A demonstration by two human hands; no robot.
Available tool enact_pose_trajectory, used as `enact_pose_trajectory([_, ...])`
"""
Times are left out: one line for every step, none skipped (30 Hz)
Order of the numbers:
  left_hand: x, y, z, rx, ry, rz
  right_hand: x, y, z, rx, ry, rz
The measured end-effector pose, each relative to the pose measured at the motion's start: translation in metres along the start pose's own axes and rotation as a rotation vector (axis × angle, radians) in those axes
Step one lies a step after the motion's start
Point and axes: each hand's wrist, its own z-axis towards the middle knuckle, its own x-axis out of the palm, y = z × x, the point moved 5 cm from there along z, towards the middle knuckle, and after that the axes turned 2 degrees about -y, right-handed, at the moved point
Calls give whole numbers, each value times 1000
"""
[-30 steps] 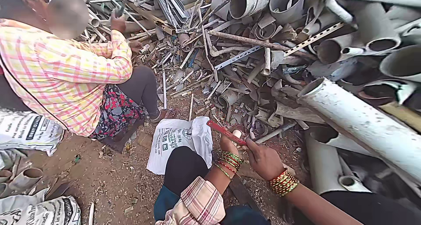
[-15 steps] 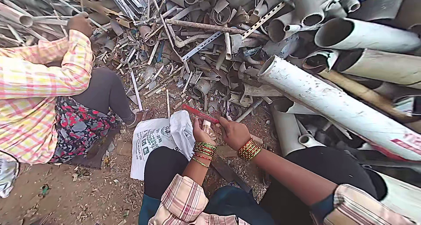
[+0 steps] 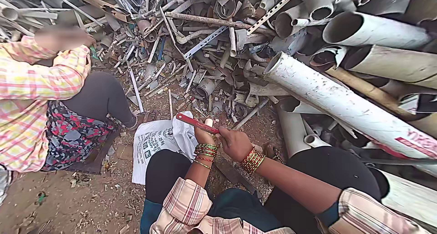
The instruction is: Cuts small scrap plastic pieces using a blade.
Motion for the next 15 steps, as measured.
enact_pose_trajectory([0, 0, 1, 19, 22, 38, -1, -5, 6, 31, 20, -10])
enact_pose_trajectory([0, 3, 2, 49, 29, 81, -2, -10, 11, 72, 47, -24])
enact_pose_trajectory([-1, 6, 4, 82, 38, 109, -3, -13, 13, 95, 54, -27])
enact_pose_trajectory([-4, 10, 7, 128, 58, 125, -3, -14, 11, 102, 54, -22])
enact_pose_trajectory([-6, 14, 14, 173, 69, 115, -3, -11, 8, 109, 74, -2])
enact_pose_trajectory([-7, 18, 18, 174, 84, 88, -1, -7, 3, 90, 77, 20])
enact_pose_trajectory([-6, 19, 20, 119, 84, 48, 2, -3, -1, 63, 67, 30])
enact_pose_trajectory([-7, 23, 26, 94, 84, 15, 4, -1, -2, 50, 71, 26])
enact_pose_trajectory([-8, 23, 27, 89, 88, 30, 3, -2, 1, 57, 96, 10])
enact_pose_trajectory([-9, 22, 24, 107, 74, 66, 2, -5, 6, 78, 115, -14])
enact_pose_trajectory([-6, 19, 18, 113, 54, 86, -1, -11, 12, 102, 105, -30])
enact_pose_trajectory([-1, 16, 8, 77, 35, 78, -3, -15, 15, 113, 80, -36])
enact_pose_trajectory([0, 14, 3, 42, 35, 75, -3, -15, 14, 113, 62, -33])
enact_pose_trajectory([1, 12, 1, 28, 51, 57, -3, -12, 10, 108, 56, -10])
enact_pose_trajectory([1, 11, 2, 41, 58, 48, -1, -6, 4, 81, 41, 11])
